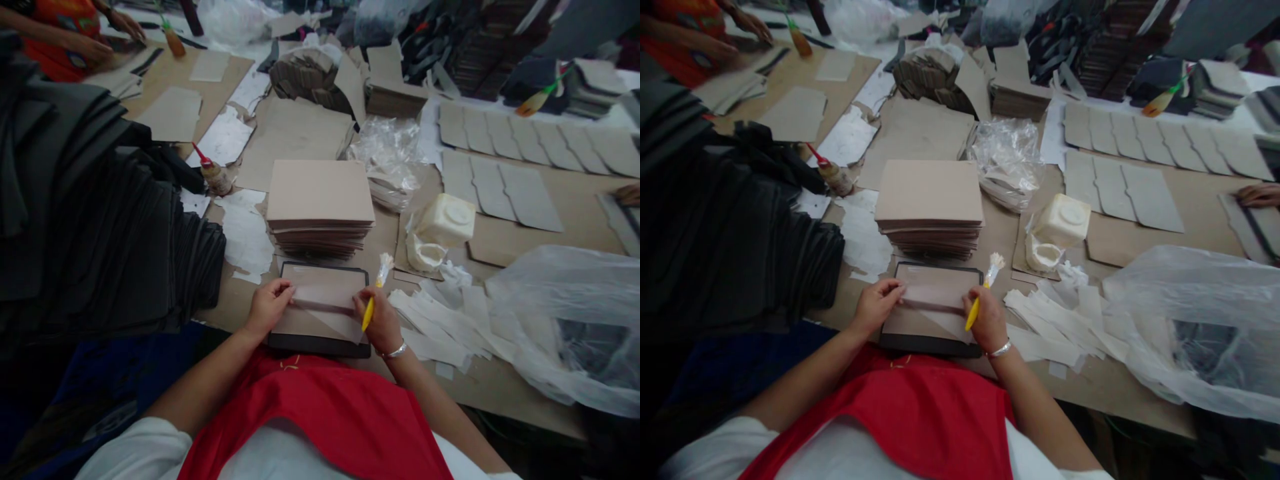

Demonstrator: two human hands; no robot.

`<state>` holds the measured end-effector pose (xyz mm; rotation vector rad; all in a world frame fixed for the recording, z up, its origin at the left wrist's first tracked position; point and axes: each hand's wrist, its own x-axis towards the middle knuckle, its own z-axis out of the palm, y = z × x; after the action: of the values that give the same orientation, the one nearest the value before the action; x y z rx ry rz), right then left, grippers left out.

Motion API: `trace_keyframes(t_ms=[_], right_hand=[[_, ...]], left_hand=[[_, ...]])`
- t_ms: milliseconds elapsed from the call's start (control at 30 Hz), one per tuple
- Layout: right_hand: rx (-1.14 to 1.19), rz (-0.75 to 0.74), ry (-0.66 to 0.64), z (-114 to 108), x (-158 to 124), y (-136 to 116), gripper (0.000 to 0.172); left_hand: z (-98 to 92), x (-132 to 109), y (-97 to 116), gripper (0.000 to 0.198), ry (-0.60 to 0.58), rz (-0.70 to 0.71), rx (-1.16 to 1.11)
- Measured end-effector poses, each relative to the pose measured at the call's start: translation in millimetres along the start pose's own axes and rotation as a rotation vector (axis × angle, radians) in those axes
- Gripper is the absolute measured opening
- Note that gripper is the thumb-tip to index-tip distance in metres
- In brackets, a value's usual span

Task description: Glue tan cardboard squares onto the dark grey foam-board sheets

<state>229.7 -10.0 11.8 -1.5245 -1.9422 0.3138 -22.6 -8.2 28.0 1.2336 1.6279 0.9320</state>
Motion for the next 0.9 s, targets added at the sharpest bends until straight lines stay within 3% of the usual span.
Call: trace_keyframes(t_ms=[100, 333, 767, 900], right_hand=[[-0.062, 0.068, 0.009, 5.0, 11.8, 10.2, 0.023], [-0.142, 0.182, -0.023, 30.3, 37.3, 20.7, 0.030], [-0.177, 0.197, -0.043, 38.5, 39.5, 24.0, 0.033], [-0.156, 0.141, -0.024, 39.2, 37.4, 26.7, 0.031]], left_hand=[[3.3, 18.6, -9.3, 0.024, 0.041, -0.055, 0.017], [1.4, 49.5, -15.8, 0.018, 0.142, 0.027, 0.237], [4.8, 47.8, -20.7, 0.024, 0.170, 0.026, 0.241], [0.0, 52.7, -20.5, 0.025, 0.099, 0.092, 0.288]])
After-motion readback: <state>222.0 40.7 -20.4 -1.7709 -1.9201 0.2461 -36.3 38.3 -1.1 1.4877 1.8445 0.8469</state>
